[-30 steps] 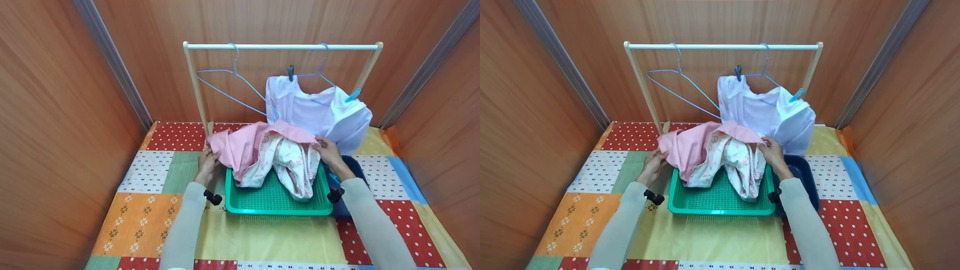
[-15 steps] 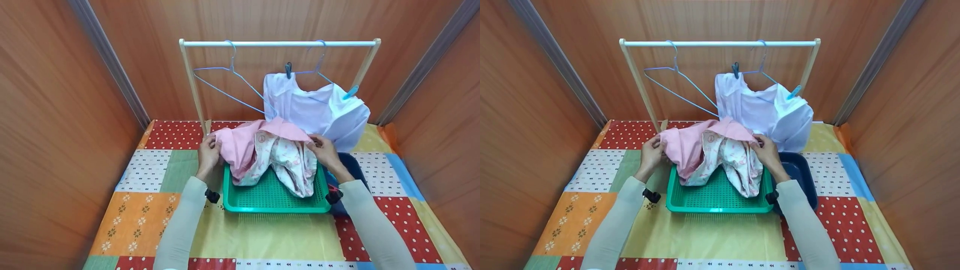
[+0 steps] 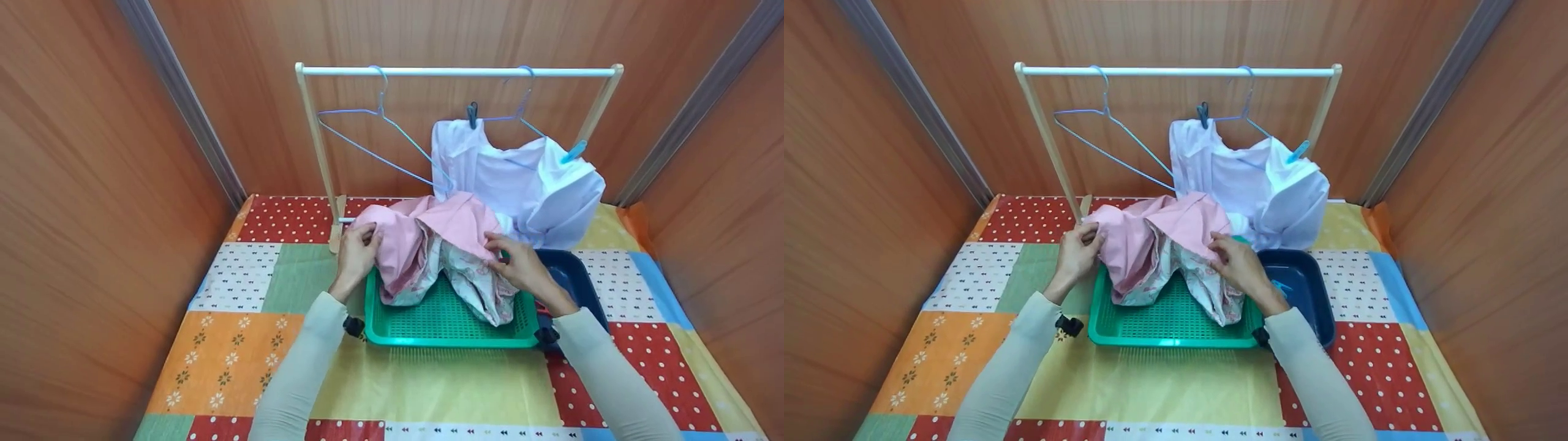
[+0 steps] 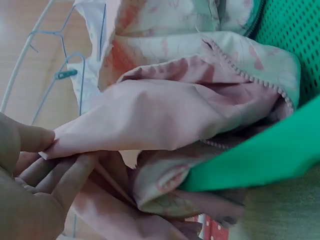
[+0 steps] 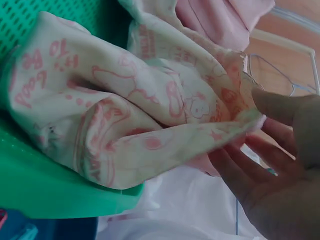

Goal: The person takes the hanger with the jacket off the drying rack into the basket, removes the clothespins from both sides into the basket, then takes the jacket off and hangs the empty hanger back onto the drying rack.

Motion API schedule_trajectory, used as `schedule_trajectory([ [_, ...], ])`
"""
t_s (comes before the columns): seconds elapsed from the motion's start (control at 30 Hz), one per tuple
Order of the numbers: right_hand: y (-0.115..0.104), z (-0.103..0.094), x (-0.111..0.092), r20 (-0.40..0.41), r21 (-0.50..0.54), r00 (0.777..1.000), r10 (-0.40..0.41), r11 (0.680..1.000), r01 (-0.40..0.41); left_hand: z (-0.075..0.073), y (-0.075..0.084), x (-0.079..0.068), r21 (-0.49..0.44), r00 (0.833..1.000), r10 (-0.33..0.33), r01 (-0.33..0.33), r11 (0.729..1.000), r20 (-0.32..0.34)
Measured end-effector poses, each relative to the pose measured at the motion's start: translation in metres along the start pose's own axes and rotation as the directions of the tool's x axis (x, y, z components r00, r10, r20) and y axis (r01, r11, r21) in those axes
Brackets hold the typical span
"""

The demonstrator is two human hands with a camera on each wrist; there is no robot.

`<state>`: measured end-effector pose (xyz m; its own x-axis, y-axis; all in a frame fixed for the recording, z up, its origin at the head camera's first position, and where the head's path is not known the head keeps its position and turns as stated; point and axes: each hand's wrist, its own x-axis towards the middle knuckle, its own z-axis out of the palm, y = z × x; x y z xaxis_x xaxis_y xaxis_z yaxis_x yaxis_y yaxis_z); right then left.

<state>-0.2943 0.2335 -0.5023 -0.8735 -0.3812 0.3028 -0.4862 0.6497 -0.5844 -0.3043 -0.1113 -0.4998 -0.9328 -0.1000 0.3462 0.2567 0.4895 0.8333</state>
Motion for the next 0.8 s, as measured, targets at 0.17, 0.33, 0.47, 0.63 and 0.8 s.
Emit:
schedule_trajectory([
  [0.17,-0.010,0.003,-0.008,0.154,-0.039,0.986,-0.060,0.997,0.066,0.009,0.012,-0.015,0.091,0.987,0.116,-0.127,0.988,0.114],
  [0.33,-0.021,0.007,-0.012,0.253,-0.099,0.965,-0.073,0.990,0.101,0.024,0.021,-0.031,0.174,0.941,0.224,-0.272,0.946,0.252],
  [0.47,-0.026,0.017,-0.014,0.336,-0.113,0.935,-0.110,0.981,0.155,0.035,0.022,-0.041,0.214,0.871,0.248,-0.363,0.907,0.424],
  [0.63,-0.027,0.028,-0.018,0.415,-0.115,0.904,-0.104,0.979,0.166,0.037,0.020,-0.051,0.259,0.797,0.202,-0.407,0.876,0.569],
  [0.8,-0.027,0.026,-0.019,0.407,-0.115,0.910,-0.080,0.984,0.138,0.022,0.021,-0.056,0.248,0.830,0.151,-0.326,0.912,0.537],
])
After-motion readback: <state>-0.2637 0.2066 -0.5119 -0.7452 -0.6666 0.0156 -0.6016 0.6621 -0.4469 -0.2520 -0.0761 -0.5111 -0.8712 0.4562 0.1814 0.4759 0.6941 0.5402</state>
